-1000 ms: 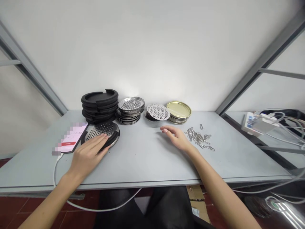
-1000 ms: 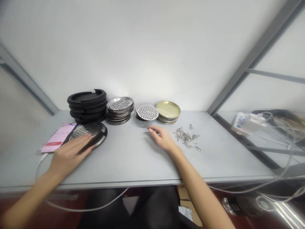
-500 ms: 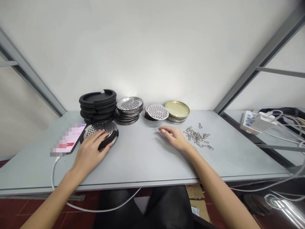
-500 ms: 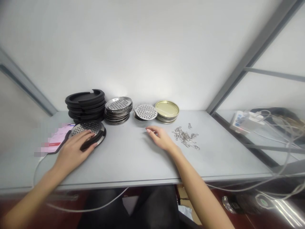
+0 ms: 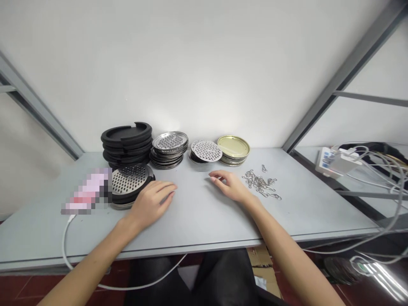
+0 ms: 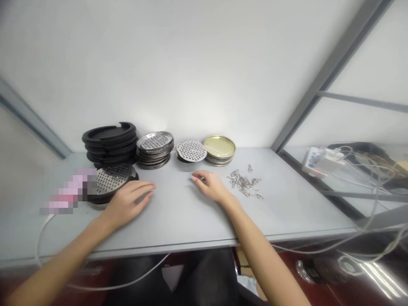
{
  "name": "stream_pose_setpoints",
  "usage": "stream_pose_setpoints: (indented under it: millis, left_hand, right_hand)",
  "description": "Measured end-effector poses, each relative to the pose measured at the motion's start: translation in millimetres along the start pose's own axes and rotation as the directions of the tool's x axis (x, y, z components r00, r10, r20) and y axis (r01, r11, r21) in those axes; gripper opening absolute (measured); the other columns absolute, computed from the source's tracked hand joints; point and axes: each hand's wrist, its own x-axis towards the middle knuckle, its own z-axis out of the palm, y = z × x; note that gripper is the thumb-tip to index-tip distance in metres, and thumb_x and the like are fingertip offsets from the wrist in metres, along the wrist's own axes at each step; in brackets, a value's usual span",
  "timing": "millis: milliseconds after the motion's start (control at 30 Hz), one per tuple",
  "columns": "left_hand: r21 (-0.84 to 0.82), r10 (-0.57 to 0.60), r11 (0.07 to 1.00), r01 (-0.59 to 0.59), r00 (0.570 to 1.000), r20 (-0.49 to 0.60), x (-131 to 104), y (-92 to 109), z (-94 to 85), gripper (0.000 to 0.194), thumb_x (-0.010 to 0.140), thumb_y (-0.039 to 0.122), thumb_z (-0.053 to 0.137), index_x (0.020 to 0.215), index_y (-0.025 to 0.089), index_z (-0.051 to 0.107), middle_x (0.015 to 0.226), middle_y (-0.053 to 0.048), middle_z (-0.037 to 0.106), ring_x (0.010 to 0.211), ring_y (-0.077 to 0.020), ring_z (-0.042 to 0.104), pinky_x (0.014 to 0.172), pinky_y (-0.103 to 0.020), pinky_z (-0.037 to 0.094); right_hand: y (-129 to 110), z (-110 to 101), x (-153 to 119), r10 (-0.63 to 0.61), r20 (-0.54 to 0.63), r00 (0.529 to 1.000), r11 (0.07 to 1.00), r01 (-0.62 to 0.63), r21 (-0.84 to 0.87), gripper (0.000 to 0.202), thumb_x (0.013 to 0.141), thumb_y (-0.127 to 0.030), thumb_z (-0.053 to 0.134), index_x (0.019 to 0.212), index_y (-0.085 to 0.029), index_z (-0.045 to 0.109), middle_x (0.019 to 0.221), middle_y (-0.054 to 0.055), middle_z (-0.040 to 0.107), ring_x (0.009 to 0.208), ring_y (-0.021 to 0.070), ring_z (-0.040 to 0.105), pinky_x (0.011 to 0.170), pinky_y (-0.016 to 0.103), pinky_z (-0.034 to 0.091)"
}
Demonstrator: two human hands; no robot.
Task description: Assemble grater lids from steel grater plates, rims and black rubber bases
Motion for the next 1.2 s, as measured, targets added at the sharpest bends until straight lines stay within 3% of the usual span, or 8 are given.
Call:
stream_pose_setpoints:
  millis: [67,167,300,433,600,900,1200]
  left_hand:
    - [-0.074,0.013,0.997,-0.008,0.997,0.073,20.3,1.2,13.5,0.021,0.092,0.019,0.048,0.099,0.019,0.068,0.096,-0.006,0.073,0.088,-0.0207,0.067,0.084,-0.036,0.053]
    - [-0.151,-0.01,0.988,0.032,0.99,0.141,44.9,-1.5,35.2,0.02,0.091,0.02,0.05,0.1,0.019,0.067,0.1,-0.006,0.071,0.092,-0.0208,0.067,0.084,-0.034,0.054]
    - [-0.169,0.002,0.985,0.031,0.981,0.193,52.8,-4.6,53.3,0.025,0.09,0.025,0.054,0.112,0.018,0.064,0.113,-0.009,0.067,0.104,-0.0239,0.063,0.094,-0.039,0.05]
    - [-0.15,0.012,0.988,0.023,0.974,0.228,43.2,-3.3,52.0,0.028,0.091,0.028,0.056,0.115,0.017,0.063,0.114,-0.011,0.067,0.106,-0.0258,0.061,0.096,-0.043,0.049]
    - [-0.191,-0.01,0.98,0.049,0.981,0.196,39.9,-2.7,44.7,0.027,0.091,0.029,0.056,0.114,0.018,0.064,0.113,-0.01,0.067,0.105,-0.025,0.061,0.095,-0.041,0.049]
    - [-0.245,-0.087,0.961,0.128,0.981,0.172,38.6,-10.5,44.1,0.023,0.092,0.023,0.053,0.111,0.017,0.065,0.109,-0.008,0.069,0.103,-0.0227,0.063,0.093,-0.038,0.05]
    - [-0.25,-0.021,0.966,0.066,0.983,0.181,33.5,-5.7,50.9,0.022,0.093,0.017,0.049,0.108,0.016,0.066,0.105,-0.007,0.069,0.099,-0.0211,0.063,0.092,-0.036,0.05]
  right_hand:
    - [0.9,-0.1,0.4,-0.012,-0.014,1.0,1.0,0.012,-0.016,0.03,0.093,-0.038,0.05,0.107,-0.019,0.068,0.104,0.009,0.072,0.091,0.0216,0.067,0.08,0.035,0.053]
    - [2.8,-0.9,1.0,-0.042,-0.025,0.999,0.998,0.041,-0.039,0.025,0.092,-0.031,0.049,0.101,-0.019,0.069,0.102,0.008,0.072,0.091,0.0211,0.066,0.078,0.033,0.052]
    - [5.3,-2.2,1.0,-0.073,-0.013,0.997,0.996,0.072,-0.054,0.023,0.091,-0.026,0.048,0.094,-0.02,0.07,0.1,0.007,0.072,0.09,0.0204,0.065,0.076,0.032,0.051]
    - [6.8,-1.9,0.4,-0.062,0.017,0.998,0.995,0.063,-0.076,0.023,0.09,-0.026,0.05,0.098,-0.02,0.07,0.101,0.008,0.072,0.089,0.0209,0.065,0.076,0.032,0.051]
    - [7.2,1.1,0.1,-0.032,0.06,0.998,0.994,0.039,-0.105,0.024,0.09,-0.028,0.05,0.1,-0.02,0.07,0.1,0.008,0.072,0.084,0.0212,0.066,0.074,0.033,0.051]
    - [5.9,1.8,0.1,-0.008,0.047,0.999,0.992,0.014,-0.125,0.023,0.088,-0.02,0.05,0.097,-0.019,0.07,0.1,0.006,0.073,0.088,0.0203,0.066,0.077,0.031,0.051]
    - [6.6,-0.2,0.0,-0.011,0.019,1.0,0.991,0.013,-0.13,0.022,0.085,-0.017,0.049,0.093,-0.02,0.07,0.096,0.004,0.073,0.085,0.0185,0.067,0.075,0.029,0.05]
